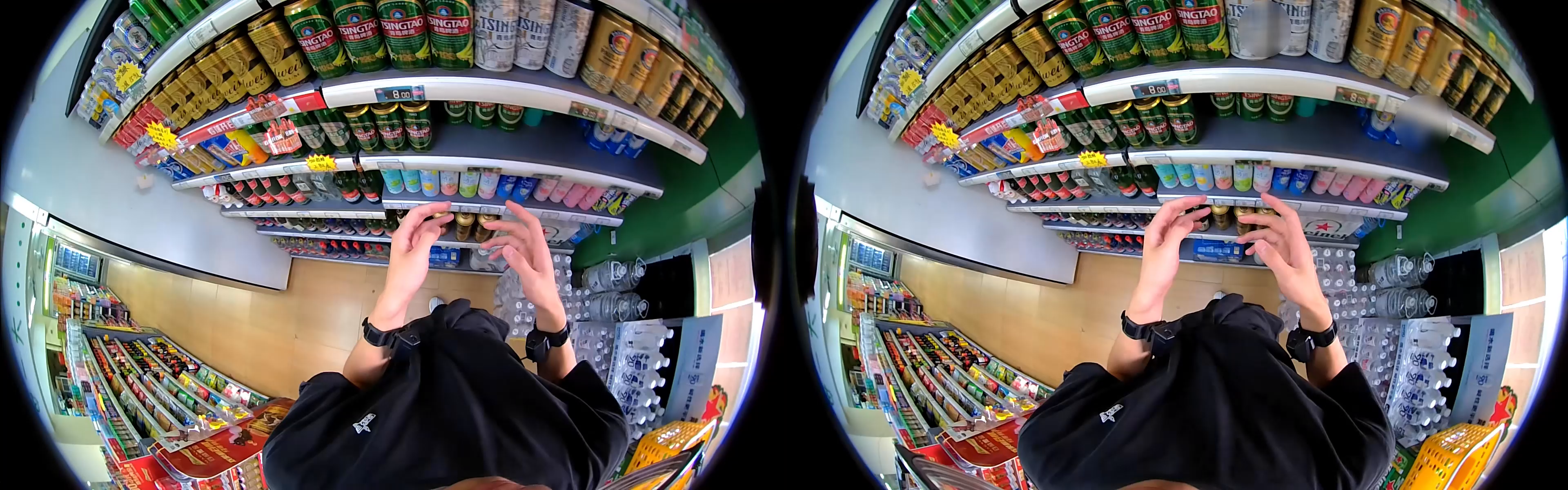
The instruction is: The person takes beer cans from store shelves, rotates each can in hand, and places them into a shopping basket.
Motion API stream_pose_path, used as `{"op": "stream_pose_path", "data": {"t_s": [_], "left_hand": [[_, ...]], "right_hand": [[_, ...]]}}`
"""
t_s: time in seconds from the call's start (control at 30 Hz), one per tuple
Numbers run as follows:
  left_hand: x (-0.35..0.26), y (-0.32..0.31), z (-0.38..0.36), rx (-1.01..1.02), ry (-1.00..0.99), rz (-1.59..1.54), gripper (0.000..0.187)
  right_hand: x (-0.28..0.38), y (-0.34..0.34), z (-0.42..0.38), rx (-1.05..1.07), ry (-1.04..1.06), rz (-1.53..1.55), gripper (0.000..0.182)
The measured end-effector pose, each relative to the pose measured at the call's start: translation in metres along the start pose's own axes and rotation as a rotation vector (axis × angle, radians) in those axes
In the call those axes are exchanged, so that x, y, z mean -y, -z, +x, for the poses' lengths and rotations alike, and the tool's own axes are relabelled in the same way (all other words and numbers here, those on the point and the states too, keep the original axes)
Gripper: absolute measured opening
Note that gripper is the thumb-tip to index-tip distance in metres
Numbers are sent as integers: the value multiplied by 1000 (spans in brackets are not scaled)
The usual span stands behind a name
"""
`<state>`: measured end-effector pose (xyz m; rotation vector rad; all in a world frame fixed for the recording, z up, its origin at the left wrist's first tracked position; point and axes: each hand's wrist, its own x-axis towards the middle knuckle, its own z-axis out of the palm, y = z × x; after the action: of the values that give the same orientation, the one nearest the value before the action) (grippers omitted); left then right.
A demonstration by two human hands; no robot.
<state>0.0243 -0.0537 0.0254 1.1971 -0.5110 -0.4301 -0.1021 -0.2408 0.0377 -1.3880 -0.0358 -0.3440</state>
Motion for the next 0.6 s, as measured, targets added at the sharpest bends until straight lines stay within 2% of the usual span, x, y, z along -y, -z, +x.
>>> {"op": "stream_pose_path", "data": {"t_s": [0.43,0.6], "left_hand": [[-21,-36,-156,-2,11,39,34],[-17,-58,-218,73,55,15,33]], "right_hand": [[48,-30,-156,-87,6,-30,65],[66,-40,-231,-176,25,-39,66]]}}
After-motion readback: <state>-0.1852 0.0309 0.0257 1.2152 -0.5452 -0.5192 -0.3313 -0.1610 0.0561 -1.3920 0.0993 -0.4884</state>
